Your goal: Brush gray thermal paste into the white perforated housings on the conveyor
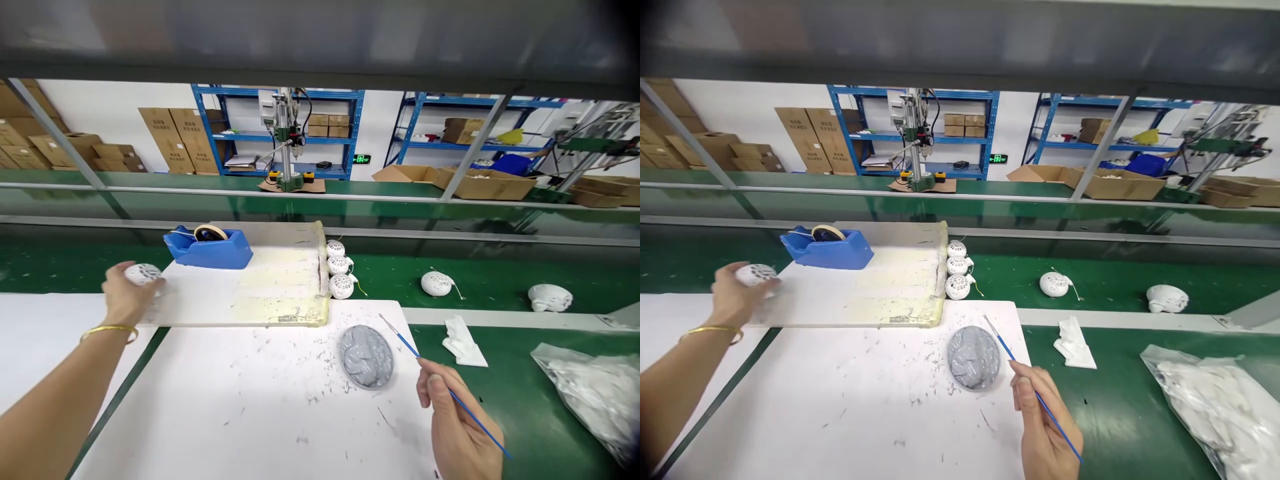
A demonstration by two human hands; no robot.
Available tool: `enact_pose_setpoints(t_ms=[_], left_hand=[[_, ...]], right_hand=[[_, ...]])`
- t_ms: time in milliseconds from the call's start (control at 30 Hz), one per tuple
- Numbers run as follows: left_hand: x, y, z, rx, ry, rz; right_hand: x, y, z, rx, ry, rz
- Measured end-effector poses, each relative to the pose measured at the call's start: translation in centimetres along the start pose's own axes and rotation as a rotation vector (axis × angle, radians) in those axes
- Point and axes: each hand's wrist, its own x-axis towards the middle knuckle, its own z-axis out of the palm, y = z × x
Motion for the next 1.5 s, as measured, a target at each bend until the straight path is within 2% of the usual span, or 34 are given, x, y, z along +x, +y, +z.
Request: enact_pose_setpoints(t_ms=[100, 200, 267, 367, 433, 500, 567, 633, 767, 900, 1067, 1167, 1267, 1333, 1433, 1500], left_hand=[[2.4, -0.6, -0.5, 0.112, 0.114, 0.135], [1.8, 1.3, 1.9, 0.178, 0.097, 0.366], [-0.5, 3.6, 5.0, 0.2, -0.021, 0.562], [-5.7, 7.7, 10.7, 0.202, -0.343, 0.752], [-9.2, 10.0, 14.5, 0.208, -0.645, 0.844], [-11.8, 11.7, 17.8, 0.249, -0.867, 0.912], [-13.2, 12.6, 20.6, 0.293, -0.95, 0.931], [-13.7, 12.9, 22.7, 0.316, -0.95, 0.924], [-13.2, 12.9, 24.9, 0.302, -0.937, 0.893], [-12.8, 13.2, 24.9, 0.205, -0.948, 0.81], [-12.0, 13.8, 22.7, -0.047, -0.97, 0.598], [-11.7, 13.7, 20.2, -0.256, -1.03, 0.45], [-12.2, 13.0, 16.9, -0.667, -1.144, 0.132], [-12.9, 12.1, 14.5, -0.826, -1.189, -0.079], [-14.5, 10.7, 11.5, -0.701, -1.184, -0.191], [-15.6, 9.9, 10.0, -0.607, -1.152, -0.229]], right_hand=[[0.5, 0.9, -0.9, -0.007, -0.064, -0.024], [0.9, 1.2, -0.9, -0.002, -0.026, 0.066], [1.2, 1.4, -0.8, -0.034, 0.011, 0.118], [1.4, 1.5, -0.6, -0.089, 0.042, 0.155], [1.4, 1.4, -0.4, -0.101, 0.052, 0.176], [1.5, 1.1, -0.1, -0.116, 0.061, 0.199], [1.5, 0.9, 0.2, -0.132, 0.079, 0.205], [1.6, 0.9, 0.4, -0.144, 0.087, 0.197], [1.9, 1.6, 0.4, -0.167, 0.046, 0.165], [2.1, 2.3, 0.2, -0.165, -0.015, 0.181], [2.4, 3.0, 0.2, -0.033, 0.014, 0.31], [2.7, 3.5, 0.2, 0.088, 0.052, 0.384], [2.9, 3.8, 0.2, 0.265, 0.107, 0.461], [3.0, 3.8, 0.2, 0.382, 0.131, 0.518], [3.1, 3.6, 0.3, 0.465, 0.143, 0.559], [3.1, 3.5, 0.4, 0.477, 0.142, 0.559]])
